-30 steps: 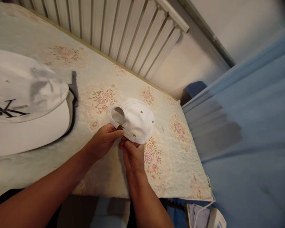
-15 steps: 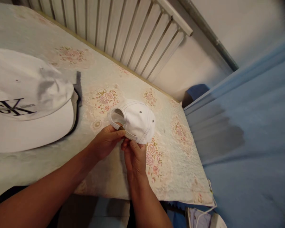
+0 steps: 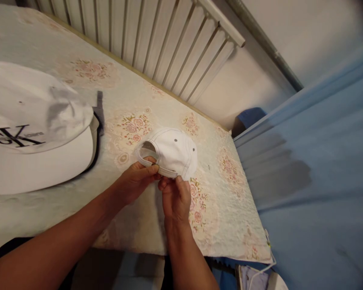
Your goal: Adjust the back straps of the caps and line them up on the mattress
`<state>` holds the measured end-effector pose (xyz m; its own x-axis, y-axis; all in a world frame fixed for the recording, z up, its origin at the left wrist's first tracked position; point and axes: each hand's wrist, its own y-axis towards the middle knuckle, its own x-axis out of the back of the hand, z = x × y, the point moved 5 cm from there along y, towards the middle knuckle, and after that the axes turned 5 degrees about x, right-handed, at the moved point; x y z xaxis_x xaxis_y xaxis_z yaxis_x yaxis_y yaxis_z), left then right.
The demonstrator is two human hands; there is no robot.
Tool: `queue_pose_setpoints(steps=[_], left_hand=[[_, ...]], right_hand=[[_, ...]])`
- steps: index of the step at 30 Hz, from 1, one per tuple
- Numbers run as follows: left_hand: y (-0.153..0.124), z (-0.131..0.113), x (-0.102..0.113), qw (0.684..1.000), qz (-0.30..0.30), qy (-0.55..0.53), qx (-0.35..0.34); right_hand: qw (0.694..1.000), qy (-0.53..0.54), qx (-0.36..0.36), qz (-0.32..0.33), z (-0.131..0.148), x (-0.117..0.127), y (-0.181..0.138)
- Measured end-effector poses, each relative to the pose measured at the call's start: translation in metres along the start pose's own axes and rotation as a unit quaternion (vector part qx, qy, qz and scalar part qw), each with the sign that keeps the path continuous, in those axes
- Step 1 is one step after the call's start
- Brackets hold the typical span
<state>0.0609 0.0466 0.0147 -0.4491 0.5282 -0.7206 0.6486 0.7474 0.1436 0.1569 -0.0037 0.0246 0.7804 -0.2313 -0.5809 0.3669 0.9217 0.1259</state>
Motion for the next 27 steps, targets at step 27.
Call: queue_pose_setpoints(steps=[27], left_hand=[[-0.01,0.025,-0.01,0.998,0.02,0.023,0.063]], right_hand=[[0.987,-0.068,0.137,-0.059,0.063,0.009,0.005]])
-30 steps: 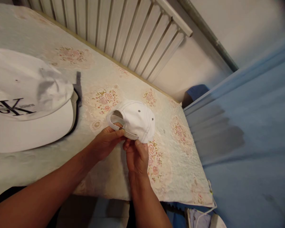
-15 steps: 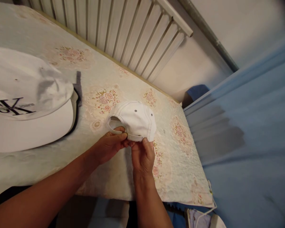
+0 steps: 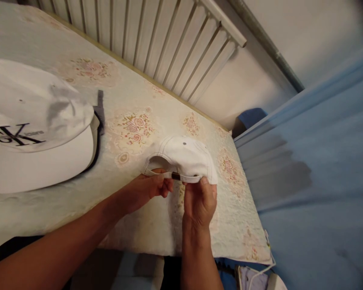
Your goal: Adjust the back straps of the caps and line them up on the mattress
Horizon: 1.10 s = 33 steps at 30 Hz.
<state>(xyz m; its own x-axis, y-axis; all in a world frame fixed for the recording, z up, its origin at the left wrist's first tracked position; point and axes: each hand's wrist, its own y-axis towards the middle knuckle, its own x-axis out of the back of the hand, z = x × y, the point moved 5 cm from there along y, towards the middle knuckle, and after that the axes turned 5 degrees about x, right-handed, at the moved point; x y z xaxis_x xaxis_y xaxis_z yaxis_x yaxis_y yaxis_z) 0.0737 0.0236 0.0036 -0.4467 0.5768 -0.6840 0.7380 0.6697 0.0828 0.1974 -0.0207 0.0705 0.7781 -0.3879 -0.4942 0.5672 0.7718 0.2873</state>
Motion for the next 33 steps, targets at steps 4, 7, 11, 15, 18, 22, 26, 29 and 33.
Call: queue_pose_setpoints(steps=[4,7,11,15,18,22,26,29,33], left_hand=[[-0.001,0.006,0.002,1.0,0.0,0.021,0.02],[0.0,0.01,0.007,0.999,0.002,0.016,0.036],[0.001,0.006,0.009,0.999,0.001,0.012,0.052],[-0.003,-0.006,0.004,0.997,-0.028,0.038,0.062],[-0.005,-0.013,-0.003,0.992,-0.032,0.104,0.062],[-0.006,-0.018,-0.006,0.976,-0.062,0.209,0.007],[-0.01,-0.021,-0.006,0.936,-0.136,0.31,-0.099],[-0.016,-0.023,-0.009,0.872,-0.207,0.407,-0.178],[-0.021,-0.025,-0.011,0.813,-0.254,0.466,-0.239]], right_hand=[[0.998,-0.038,0.046,-0.004,0.019,0.004,0.003],[0.996,-0.065,0.053,-0.016,0.022,0.01,0.012],[0.994,-0.08,0.059,-0.038,0.019,0.019,0.042],[0.987,-0.126,0.102,-0.019,0.026,0.012,0.072],[0.982,-0.144,0.118,-0.007,0.028,0.0,0.073],[0.992,-0.122,0.037,-0.002,0.002,-0.003,0.049],[0.993,-0.095,-0.067,0.019,-0.033,0.001,0.016],[0.992,-0.07,-0.1,0.031,-0.042,0.0,0.002],[0.99,-0.019,-0.119,0.076,-0.041,-0.007,-0.005]])
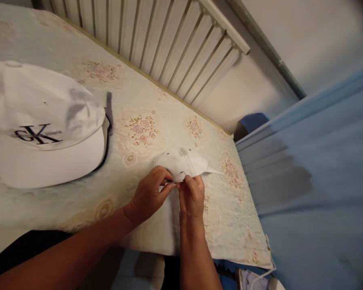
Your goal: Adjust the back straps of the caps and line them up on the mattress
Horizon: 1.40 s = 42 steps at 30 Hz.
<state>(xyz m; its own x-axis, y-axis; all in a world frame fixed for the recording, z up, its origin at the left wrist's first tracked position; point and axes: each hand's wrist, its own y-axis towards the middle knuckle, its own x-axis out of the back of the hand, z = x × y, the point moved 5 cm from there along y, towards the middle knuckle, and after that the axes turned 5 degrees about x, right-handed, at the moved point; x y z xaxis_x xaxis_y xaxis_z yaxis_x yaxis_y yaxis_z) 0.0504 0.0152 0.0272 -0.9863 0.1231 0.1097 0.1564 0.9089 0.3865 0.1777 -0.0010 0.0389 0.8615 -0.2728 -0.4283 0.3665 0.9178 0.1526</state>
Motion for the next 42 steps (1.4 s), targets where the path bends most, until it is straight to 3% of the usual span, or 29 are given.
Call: queue_pose_setpoints(steps=[4,7,13,19,23,29,37,42], left_hand=[[0.001,0.002,0.003,0.999,-0.033,0.015,-0.01],[0.001,0.004,0.003,0.999,-0.033,0.022,-0.009],[0.003,0.004,-0.005,0.999,0.031,0.04,-0.011],[0.007,0.007,-0.008,0.993,0.107,-0.011,0.054],[0.009,0.009,-0.009,0.984,0.141,-0.042,0.099],[0.01,0.013,-0.007,0.983,0.137,-0.05,0.112],[0.01,0.008,-0.004,0.982,0.137,-0.069,0.114],[0.01,0.013,-0.005,0.978,0.143,-0.077,0.128]], right_hand=[[0.998,0.015,-0.028,0.055,-0.002,-0.002,-0.001],[0.997,0.008,-0.039,0.062,-0.006,0.002,0.001],[0.998,0.001,-0.05,0.029,-0.015,0.011,0.005],[0.997,0.004,-0.071,0.01,-0.022,0.014,0.006],[0.995,0.007,-0.096,0.03,-0.024,0.013,0.004],[0.994,-0.027,-0.091,0.048,-0.022,0.017,0.004],[0.987,0.031,-0.125,0.1,-0.024,0.026,0.001],[0.986,0.033,-0.139,0.082,-0.034,0.029,0.004]])
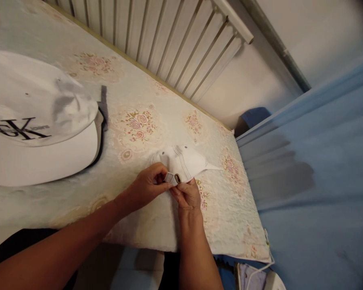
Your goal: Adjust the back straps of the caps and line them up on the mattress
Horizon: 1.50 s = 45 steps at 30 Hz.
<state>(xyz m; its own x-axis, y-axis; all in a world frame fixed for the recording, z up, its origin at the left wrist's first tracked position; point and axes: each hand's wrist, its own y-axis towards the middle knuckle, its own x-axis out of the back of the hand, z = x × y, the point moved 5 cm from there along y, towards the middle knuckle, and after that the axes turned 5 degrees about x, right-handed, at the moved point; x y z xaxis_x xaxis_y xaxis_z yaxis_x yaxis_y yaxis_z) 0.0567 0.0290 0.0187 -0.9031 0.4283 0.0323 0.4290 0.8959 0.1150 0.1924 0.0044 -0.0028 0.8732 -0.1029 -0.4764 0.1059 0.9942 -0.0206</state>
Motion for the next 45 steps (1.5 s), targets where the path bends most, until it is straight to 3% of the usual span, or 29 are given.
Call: queue_pose_setpoints(steps=[12,19,24,36,45], left_hand=[[0.0,0.002,-0.004,0.99,0.068,-0.116,0.052],[-0.002,-0.007,0.002,0.991,0.045,-0.125,0.029],[-0.002,-0.01,0.004,0.992,0.029,-0.105,0.057],[0.0,-0.003,0.006,0.998,0.004,-0.062,0.033],[0.002,0.002,0.005,0.997,-0.006,-0.025,0.066]], right_hand=[[0.999,-0.002,-0.025,-0.022,-0.002,-0.007,-0.001],[0.999,0.004,-0.034,-0.025,-0.001,-0.011,-0.001],[0.999,0.026,-0.034,-0.014,0.0,-0.013,0.0],[0.999,0.038,-0.031,-0.011,-0.006,-0.014,0.001],[0.999,0.024,-0.034,-0.009,-0.01,-0.014,0.0]])
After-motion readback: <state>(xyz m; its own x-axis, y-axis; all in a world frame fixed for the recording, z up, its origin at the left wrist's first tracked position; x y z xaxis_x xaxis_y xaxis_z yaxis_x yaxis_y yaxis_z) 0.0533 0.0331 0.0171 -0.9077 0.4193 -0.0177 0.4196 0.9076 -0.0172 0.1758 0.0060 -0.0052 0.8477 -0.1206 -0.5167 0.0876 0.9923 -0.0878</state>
